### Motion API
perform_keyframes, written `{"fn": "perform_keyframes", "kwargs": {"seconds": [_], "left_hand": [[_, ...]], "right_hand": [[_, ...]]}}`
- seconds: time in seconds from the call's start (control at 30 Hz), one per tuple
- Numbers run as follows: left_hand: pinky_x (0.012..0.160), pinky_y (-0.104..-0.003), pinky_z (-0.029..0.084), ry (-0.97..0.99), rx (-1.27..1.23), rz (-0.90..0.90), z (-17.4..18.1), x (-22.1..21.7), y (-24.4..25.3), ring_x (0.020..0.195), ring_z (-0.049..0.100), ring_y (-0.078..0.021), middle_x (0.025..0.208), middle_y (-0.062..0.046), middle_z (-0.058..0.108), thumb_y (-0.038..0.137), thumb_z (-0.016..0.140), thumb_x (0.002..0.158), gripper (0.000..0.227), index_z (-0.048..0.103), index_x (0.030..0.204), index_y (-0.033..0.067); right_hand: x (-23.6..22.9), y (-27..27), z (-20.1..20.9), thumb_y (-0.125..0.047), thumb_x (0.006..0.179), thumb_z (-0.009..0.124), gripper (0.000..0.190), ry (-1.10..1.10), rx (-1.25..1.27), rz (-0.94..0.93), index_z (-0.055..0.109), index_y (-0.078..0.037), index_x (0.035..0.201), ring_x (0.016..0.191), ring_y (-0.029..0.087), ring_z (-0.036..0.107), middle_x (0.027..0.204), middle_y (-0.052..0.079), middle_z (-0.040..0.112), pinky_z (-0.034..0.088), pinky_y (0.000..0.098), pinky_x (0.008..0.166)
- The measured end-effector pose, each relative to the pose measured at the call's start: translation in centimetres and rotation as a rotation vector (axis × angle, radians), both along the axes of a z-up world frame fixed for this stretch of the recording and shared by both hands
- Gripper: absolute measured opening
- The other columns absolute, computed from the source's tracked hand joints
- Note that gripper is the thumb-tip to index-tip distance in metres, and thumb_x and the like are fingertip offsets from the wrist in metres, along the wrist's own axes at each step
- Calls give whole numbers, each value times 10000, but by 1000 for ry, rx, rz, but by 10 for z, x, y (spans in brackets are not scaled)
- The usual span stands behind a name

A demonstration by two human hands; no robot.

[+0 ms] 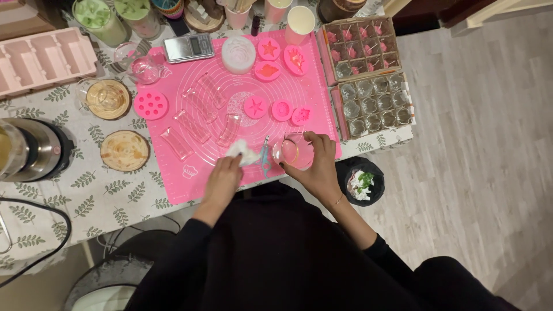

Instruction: Cleaning and preparing silicone candle molds and glassware at a workbench.

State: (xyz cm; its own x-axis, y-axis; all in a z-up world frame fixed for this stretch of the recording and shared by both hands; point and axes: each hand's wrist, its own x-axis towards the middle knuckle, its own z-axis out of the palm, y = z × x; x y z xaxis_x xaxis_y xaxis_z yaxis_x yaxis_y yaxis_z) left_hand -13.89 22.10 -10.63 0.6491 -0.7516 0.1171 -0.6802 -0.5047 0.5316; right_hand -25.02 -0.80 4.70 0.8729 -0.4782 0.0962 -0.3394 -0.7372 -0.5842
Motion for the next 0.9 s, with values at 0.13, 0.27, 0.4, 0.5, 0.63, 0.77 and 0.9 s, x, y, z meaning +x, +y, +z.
{"fn": "perform_keyframes", "kwargs": {"seconds": [0.13,0.27,0.4,0.5,0.63,0.77,0.9], "left_hand": [[887,-422,532,-9,86,16,16,7,17,1015,615,-317,1030,-150,644,67,643,866,467,624,1327,-10],[856,-419,513,-28,76,71,27,5,11,977,597,-319,1024,-148,627,132,690,863,435,659,1269,-20],[853,-419,503,-99,-5,153,8,-2,9,970,594,-307,1063,-124,637,134,720,878,349,707,1196,-10],[860,-411,504,-76,-2,173,6,-2,9,957,603,-293,1050,-101,656,73,706,913,277,729,1180,3],[863,-403,514,-66,-29,132,7,-2,14,958,615,-295,1041,-109,669,42,691,916,256,729,1165,-6],[824,-400,527,97,-81,136,31,-15,14,943,631,-314,1020,-132,671,38,682,912,235,733,1137,-11],[788,-381,535,297,-250,259,61,-25,-16,953,651,-316,1059,-154,672,23,651,934,219,736,1132,-14]], "right_hand": [[-5,-9,-1,-296,659,932,830,-16,7,0,531,-3,1324,1160,336,475,1252,141,539,442,446,1000],[-9,-18,-3,-289,670,936,819,-30,-16,7,528,1,1317,1166,341,471,1248,145,531,440,448,1007],[-12,-24,-5,-286,674,931,815,-68,-38,10,522,6,1315,1156,330,489,1241,142,532,439,445,1008],[-16,-25,1,-287,677,932,821,-40,-17,4,529,13,1327,1139,331,497,1230,145,538,449,435,993],[-16,-32,6,-283,671,934,816,-26,-2,-29,538,17,1317,1138,341,493,1219,161,532,451,437,985],[-26,-46,11,-284,683,922,801,-46,-5,-57,535,22,1315,1143,339,496,1239,163,543,454,434,988],[-37,-63,18,-284,675,923,803,-1,-21,-145,545,19,1315,1100,339,493,1197,165,544,432,443,967]]}}
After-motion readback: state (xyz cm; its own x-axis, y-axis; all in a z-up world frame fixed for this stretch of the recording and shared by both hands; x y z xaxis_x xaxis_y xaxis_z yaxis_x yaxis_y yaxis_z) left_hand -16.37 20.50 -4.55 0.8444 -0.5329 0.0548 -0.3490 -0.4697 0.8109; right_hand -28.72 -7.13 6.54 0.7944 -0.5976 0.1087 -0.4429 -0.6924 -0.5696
